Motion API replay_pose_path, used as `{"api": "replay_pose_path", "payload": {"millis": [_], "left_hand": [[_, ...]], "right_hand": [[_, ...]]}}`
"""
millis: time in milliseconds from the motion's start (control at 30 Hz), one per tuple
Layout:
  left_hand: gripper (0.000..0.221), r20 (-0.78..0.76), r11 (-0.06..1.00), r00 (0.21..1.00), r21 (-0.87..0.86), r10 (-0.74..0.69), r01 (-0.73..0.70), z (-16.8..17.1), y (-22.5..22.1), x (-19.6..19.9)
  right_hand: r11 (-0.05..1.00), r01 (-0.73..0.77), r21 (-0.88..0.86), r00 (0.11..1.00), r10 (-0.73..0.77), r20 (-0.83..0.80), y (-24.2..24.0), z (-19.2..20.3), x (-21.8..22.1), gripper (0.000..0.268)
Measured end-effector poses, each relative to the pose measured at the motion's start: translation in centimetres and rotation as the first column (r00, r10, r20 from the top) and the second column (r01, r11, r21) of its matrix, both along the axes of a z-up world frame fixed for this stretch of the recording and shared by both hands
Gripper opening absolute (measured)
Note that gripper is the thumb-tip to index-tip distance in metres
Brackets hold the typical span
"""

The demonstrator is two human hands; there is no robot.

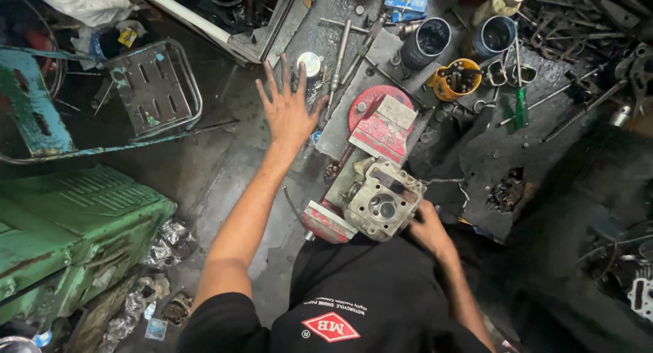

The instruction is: The person secures a metal engine component in a bench vise and uses a power drill to work on it. They handle a small gear-like part and a drill bit before attaching the bit to the drill and operating it on the secured component.

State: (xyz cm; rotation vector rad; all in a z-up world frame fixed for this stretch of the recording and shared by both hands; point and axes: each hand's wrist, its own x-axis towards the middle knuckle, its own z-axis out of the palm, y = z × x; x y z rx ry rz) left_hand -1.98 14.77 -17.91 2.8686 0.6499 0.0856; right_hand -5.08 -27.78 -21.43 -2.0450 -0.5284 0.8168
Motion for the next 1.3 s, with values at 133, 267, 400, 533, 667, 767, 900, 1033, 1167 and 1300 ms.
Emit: {"api": "replay_pose_path", "payload": {"millis": [133,267,400,533,667,767,900,1033,1167,1300], "left_hand": [[0.087,0.031,1.0,0.999,-0.019,0.014,-0.014,0.1,-0.1,0.1],[0.086,0.045,0.998,0.999,-0.06,0.021,-0.019,0.1,-0.4,-0.2],[0.084,0.105,0.992,0.994,-0.129,0.021,-0.008,0.7,-0.6,-0.5],[0.086,0.283,0.574,0.935,-0.811,0.213,0.115,2.9,-1.2,-2.1],[0.09,0.171,-0.262,0.887,-0.916,0.429,0.304,8.2,-3.1,-5.4],[0.093,0.252,-0.312,0.899,-0.875,0.358,0.37,12.9,-5.3,-8.0],[0.098,0.473,0.211,0.875,-0.849,-0.104,0.484,17.5,-8.3,-10.0],[0.095,0.238,0.672,0.759,-0.358,-0.606,0.648,18.4,-11.8,-9.8],[0.099,0.161,0.615,0.661,-0.258,-0.733,0.745,17.8,-12.3,-9.1],[0.098,0.183,0.51,0.548,-0.218,-0.816,0.832,16.8,-11.5,-8.3]], "right_hand": [[0.999,0.046,0.002,0.997,-0.046,-0.06,-0.5,-0.8,-0.3,0.047],[0.997,0.066,-0.05,0.998,-0.065,0.012,-1.0,-1.5,-1.0,0.051],[0.998,0.051,-0.047,0.998,-0.049,0.043,-1.5,-2.1,-1.1,0.051],[0.999,0.017,-0.041,0.999,-0.016,0.032,-1.8,-2.4,-0.8,0.05],[0.998,-0.059,0.026,0.998,0.059,-0.016,-0.7,-1.6,1.3,0.049],[0.979,-0.167,0.114,0.985,0.172,-0.033,0.3,0.3,2.1,0.045],[0.942,-0.039,0.334,0.957,0.131,-0.257,2.8,1.5,2.2,0.056],[0.918,0.066,0.39,0.937,0.077,-0.341,3.6,1.0,2.0,0.057],[0.884,0.094,0.458,0.909,0.111,-0.401,3.7,0.9,1.5,0.056],[0.894,0.112,0.434,0.922,0.07,-0.382,3.3,0.9,1.5,0.058]]}}
